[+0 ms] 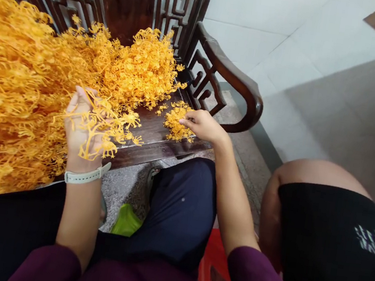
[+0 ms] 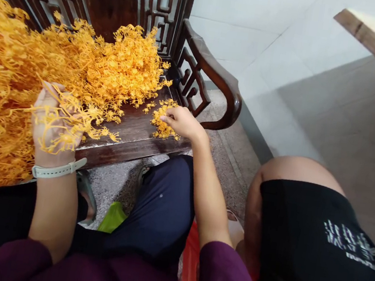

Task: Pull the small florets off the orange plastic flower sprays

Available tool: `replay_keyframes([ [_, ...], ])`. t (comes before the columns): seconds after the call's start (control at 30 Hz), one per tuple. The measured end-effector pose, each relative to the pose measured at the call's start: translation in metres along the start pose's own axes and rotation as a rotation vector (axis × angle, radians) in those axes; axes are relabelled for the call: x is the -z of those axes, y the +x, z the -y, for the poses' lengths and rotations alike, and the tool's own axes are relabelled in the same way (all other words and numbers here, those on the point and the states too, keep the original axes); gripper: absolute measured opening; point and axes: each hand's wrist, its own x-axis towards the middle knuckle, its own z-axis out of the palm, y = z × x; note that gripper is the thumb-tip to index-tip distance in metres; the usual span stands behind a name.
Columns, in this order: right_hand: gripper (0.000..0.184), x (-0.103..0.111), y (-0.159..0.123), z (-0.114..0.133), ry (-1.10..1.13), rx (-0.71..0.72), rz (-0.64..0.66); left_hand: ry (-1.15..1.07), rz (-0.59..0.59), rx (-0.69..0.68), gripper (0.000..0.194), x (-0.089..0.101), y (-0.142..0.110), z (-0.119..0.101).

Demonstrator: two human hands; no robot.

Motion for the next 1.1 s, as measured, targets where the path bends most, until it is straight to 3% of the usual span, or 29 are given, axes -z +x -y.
replay_keyframes([
  [0.17, 0.044, 0.001, 0.011, -0.035, -0.060, -0.227, 0.026, -0.053, -0.157, -0.057, 0.023, -0.017, -0.001, 0.002],
  [0.3, 0.046, -0.002, 0.010, -0.041, -0.066, -0.241, -0.014, -0.088, -0.171, -0.024, 0.024, -0.027, -0.004, 0.003],
  [0.43, 0.035, -0.007, 0.007, -0.041, -0.032, -0.247, -0.072, -0.042, -0.152, 0.006, 0.028, -0.030, -0.008, 0.005],
  [0.53, 0.035, -0.010, 0.006, -0.029, 0.160, -0.160, -0.063, -0.019, -0.109, 0.006, 0.034, -0.030, -0.010, 0.007],
  [0.67, 0.042, -0.009, 0.001, 0.007, 0.440, 0.047, 0.033, -0.019, -0.059, -0.009, 0.038, -0.032, -0.011, 0.011],
  [0.83, 0.049, -0.005, -0.008, 0.051, 0.563, 0.230, 0.193, -0.060, -0.019, -0.006, 0.036, -0.035, -0.014, 0.016],
  [0.97, 0.041, -0.013, -0.010, 0.075, 0.458, 0.234, 0.099, -0.048, -0.005, 0.013, 0.037, -0.039, -0.019, 0.019],
  [1.1, 0.031, -0.018, -0.009, 0.078, 0.376, 0.239, -0.027, -0.036, 0.016, 0.030, 0.041, -0.039, -0.020, 0.021],
])
